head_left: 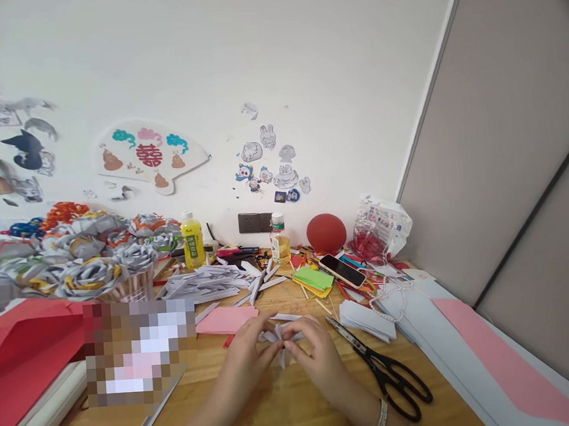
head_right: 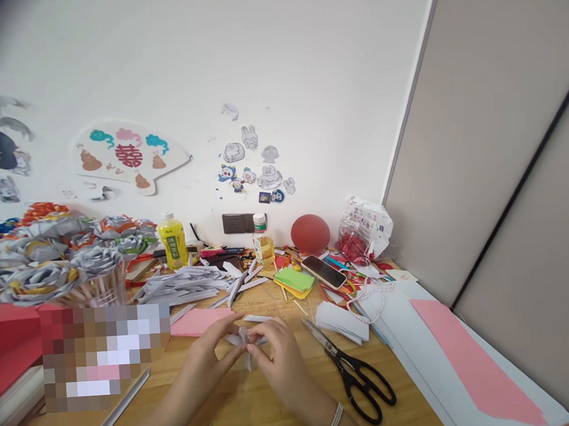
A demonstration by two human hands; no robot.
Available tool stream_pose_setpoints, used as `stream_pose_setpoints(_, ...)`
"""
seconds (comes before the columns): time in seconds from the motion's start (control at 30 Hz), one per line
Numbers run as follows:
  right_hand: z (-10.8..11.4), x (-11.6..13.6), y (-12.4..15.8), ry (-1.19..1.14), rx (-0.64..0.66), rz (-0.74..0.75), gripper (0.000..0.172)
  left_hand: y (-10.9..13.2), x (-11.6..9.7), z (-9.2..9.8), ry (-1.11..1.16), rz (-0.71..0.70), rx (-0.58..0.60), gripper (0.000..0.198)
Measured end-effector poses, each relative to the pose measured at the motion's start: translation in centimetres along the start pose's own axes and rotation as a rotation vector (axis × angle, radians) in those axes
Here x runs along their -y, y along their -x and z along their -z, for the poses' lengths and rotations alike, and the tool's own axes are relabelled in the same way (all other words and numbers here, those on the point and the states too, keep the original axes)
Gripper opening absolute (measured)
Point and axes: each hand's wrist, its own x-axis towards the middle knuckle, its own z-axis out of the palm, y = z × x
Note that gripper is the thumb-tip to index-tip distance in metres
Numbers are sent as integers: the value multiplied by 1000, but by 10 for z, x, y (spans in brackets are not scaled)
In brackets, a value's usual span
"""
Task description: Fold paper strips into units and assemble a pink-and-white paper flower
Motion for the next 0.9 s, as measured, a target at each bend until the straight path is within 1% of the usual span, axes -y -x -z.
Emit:
stream_pose_setpoints(0.1, -5, -5, 2, -88, -22, -104, 19, 0, -4, 1, 20, 63, 13, 15)
stream_pose_setpoints(0.17, -8, -9, 3, -124, -26, -154, 13, 0, -7, 2, 30, 67, 49, 11)
stream_pose_setpoints(0.23, -9, -12, 3, -150, -27, -194, 9, -1, -8, 2, 51, 65, 91, 13)
stream_pose_setpoints(0.37, -8, -13, 1, -196, -3, -246, 24, -1, -9, -1, 141, 72, 180, 21)
stream_pose_setpoints(0.4, -8, -13, 0, -201, 13, -246, 24, -1, -10, -3, 172, 96, 181, 22)
stream_pose_setpoints(0.47, -7, -15, -2, -237, 29, -260, 18, -1, -10, -5, 243, 169, 157, 19)
stream_pose_setpoints(0.57, -8, -19, -3, -343, -11, -342, 16, -1, -9, -8, 334, 274, 117, 12)
stream_pose_setpoints(0.67, -10, -22, -4, -413, -59, -400, 19, 0, -3, -12, 367, 314, 116, 16)
stream_pose_setpoints(0.8, -13, -22, -5, -473, -55, -427, 20, 4, 6, -20, 452, 309, 195, 26)
stream_pose_setpoints(0.9, -11, -21, -6, -486, -69, -449, 21, 3, 8, -21, 554, 371, 162, 33)
